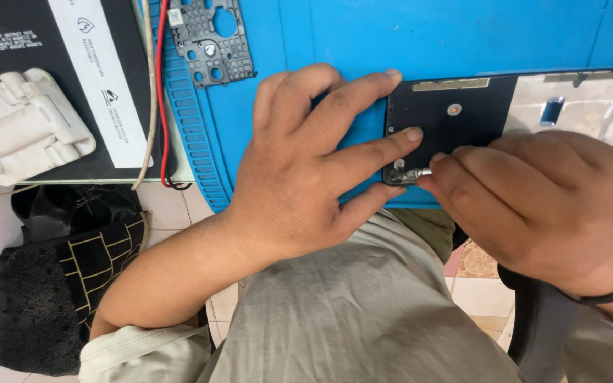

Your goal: The person works on a disassembled smartphone back cover at a repair bench. They pry and scrape old adhesive from the cover's edges with a small tool, then brush dust and debris off the cover's inner surface, turning it over to clean different areas.

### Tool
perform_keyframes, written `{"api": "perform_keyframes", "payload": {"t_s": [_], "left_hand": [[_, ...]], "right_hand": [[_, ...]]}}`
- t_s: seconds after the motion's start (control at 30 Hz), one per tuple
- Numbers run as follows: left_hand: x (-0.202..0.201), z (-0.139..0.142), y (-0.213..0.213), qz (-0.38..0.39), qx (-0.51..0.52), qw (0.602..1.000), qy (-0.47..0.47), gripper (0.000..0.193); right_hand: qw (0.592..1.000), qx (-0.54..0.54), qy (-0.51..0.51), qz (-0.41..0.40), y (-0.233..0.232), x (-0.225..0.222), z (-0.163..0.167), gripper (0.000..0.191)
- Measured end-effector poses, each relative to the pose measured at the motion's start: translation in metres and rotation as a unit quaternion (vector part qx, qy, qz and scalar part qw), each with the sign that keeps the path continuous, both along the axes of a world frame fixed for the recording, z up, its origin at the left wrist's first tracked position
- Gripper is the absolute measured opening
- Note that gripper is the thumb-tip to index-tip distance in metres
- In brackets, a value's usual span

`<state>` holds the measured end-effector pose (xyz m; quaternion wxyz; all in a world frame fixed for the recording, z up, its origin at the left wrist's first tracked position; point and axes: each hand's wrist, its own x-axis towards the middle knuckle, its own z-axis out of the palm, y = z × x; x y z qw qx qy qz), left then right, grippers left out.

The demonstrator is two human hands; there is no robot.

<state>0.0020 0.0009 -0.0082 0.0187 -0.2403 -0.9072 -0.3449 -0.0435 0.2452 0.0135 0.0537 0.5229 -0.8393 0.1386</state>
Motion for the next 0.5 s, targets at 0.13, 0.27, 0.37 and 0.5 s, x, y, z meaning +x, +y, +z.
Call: {"api": "perform_keyframes", "payload": {"t_s": [0.13, 0.27, 0.37, 0.5], "left_hand": [[0.000, 0.001, 0.000, 0.002, 0.000, 1.000, 0.004, 0.047], [0.000, 0.000, 0.000, 0.001, 0.003, 1.000, 0.008, 0.046], [0.000, 0.000, -0.001, -0.001, 0.002, 1.000, 0.010, 0.046], [0.000, 0.000, -0.001, -0.001, -0.003, 1.000, 0.006, 0.046]], "right_hand": [[1.000, -0.013, 0.008, -0.013, -0.002, 0.001, -0.002, 0.019], [0.999, 0.001, -0.033, -0.012, 0.002, -0.002, 0.004, 0.017], [0.999, 0.018, -0.043, 0.005, 0.002, -0.002, 0.009, 0.018], [1.000, 0.002, -0.006, 0.016, 0.001, -0.002, 0.005, 0.022]]}}
